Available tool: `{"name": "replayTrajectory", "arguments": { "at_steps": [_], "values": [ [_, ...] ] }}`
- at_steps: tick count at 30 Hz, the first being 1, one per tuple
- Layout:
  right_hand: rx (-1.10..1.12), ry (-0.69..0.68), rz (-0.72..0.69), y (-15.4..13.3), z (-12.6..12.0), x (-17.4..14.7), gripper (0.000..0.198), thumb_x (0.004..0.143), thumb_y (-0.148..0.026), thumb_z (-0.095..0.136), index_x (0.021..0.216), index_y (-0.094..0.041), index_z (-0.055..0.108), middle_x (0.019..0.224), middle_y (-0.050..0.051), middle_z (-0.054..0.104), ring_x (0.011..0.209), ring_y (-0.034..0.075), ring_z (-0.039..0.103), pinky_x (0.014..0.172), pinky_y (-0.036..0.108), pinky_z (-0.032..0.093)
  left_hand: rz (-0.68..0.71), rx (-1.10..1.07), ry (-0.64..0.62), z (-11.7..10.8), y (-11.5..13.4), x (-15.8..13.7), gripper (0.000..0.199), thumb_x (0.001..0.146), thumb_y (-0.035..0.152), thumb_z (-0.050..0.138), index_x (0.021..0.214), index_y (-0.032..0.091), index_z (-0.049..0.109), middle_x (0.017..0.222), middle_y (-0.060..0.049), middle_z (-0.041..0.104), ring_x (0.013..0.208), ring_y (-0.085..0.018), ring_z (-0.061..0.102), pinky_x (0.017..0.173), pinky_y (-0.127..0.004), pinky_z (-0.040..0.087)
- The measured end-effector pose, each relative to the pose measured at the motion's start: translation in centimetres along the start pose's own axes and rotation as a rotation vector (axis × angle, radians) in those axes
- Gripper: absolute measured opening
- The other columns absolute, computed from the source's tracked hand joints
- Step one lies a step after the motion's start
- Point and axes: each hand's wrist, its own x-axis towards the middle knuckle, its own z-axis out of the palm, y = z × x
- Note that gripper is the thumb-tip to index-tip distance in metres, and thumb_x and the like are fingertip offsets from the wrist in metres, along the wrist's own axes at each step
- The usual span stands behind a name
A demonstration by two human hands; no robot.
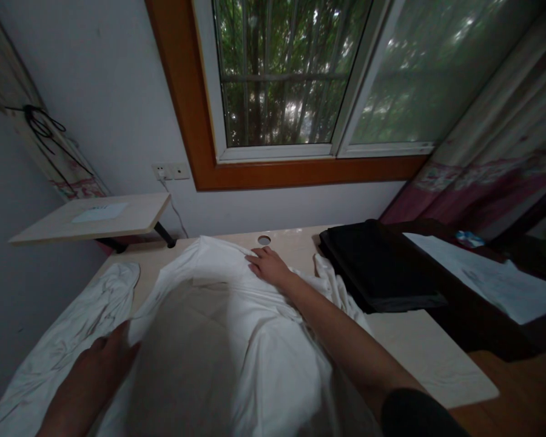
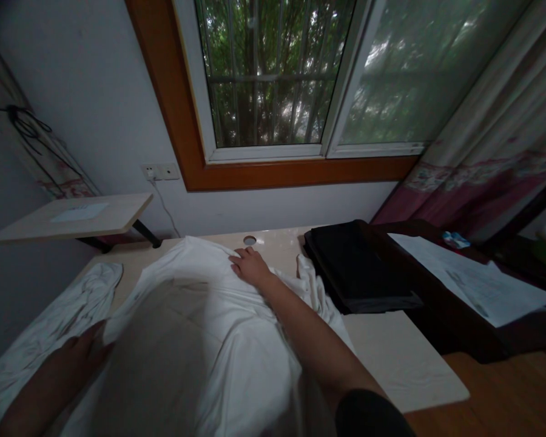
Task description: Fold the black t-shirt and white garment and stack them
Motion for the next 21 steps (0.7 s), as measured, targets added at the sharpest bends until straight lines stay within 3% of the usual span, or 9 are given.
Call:
{"name": "replayTrajectory", "arguments": {
  "at_steps": [6, 10, 14, 21],
  "values": [
    [-0.081, 0.000, 0.057, 0.1, -0.4, -0.2, 0.043, 0.107, -0.037, 0.039, 0.142, -0.023, 0.059, 0.139, 0.011, 0.060, 0.123, 0.029, 0.049, 0.107, 0.041, 0.043, -0.036, -0.054, -0.200, 0.9, -2.8, 1.4, 0.058, 0.088, 0.039, 0.043, 0.142, 0.018, 0.048, 0.099, -0.013, 0.076, 0.094, -0.033, 0.074, 0.085, -0.043, 0.055],
    [-0.101, -0.005, 0.161, 1.1, -0.8, -0.7, 0.043, 0.107, -0.035, 0.036, 0.142, -0.020, 0.058, 0.143, 0.013, 0.057, 0.122, 0.028, 0.052, 0.106, 0.039, 0.045, -0.056, -0.129, -0.208, 1.0, -2.8, 3.4, 0.054, 0.086, 0.035, 0.047, 0.139, 0.024, 0.048, 0.106, -0.010, 0.077, 0.100, -0.030, 0.074, 0.087, -0.039, 0.055],
    [-0.102, -0.018, 0.265, 2.7, -1.3, -1.2, 0.044, 0.107, -0.036, 0.034, 0.144, -0.021, 0.055, 0.145, 0.014, 0.055, 0.118, 0.027, 0.059, 0.102, 0.037, 0.048, -0.007, -0.089, -0.111, 0.8, -0.2, 6.0, 0.046, 0.089, 0.031, 0.045, 0.134, 0.023, 0.051, 0.120, -0.011, 0.073, 0.106, -0.029, 0.072, 0.089, -0.039, 0.054],
    [-0.036, -0.076, 0.470, 5.9, -2.4, -2.1, 0.043, 0.105, -0.030, 0.037, 0.143, -0.020, 0.054, 0.143, 0.016, 0.053, 0.108, 0.026, 0.067, 0.090, 0.034, 0.051, 0.015, 0.041, 0.079, 0.7, 6.8, 12.7, 0.038, 0.099, 0.028, 0.034, 0.130, 0.020, 0.054, 0.121, -0.015, 0.064, 0.099, -0.027, 0.069, 0.083, -0.038, 0.052]
  ]
}}
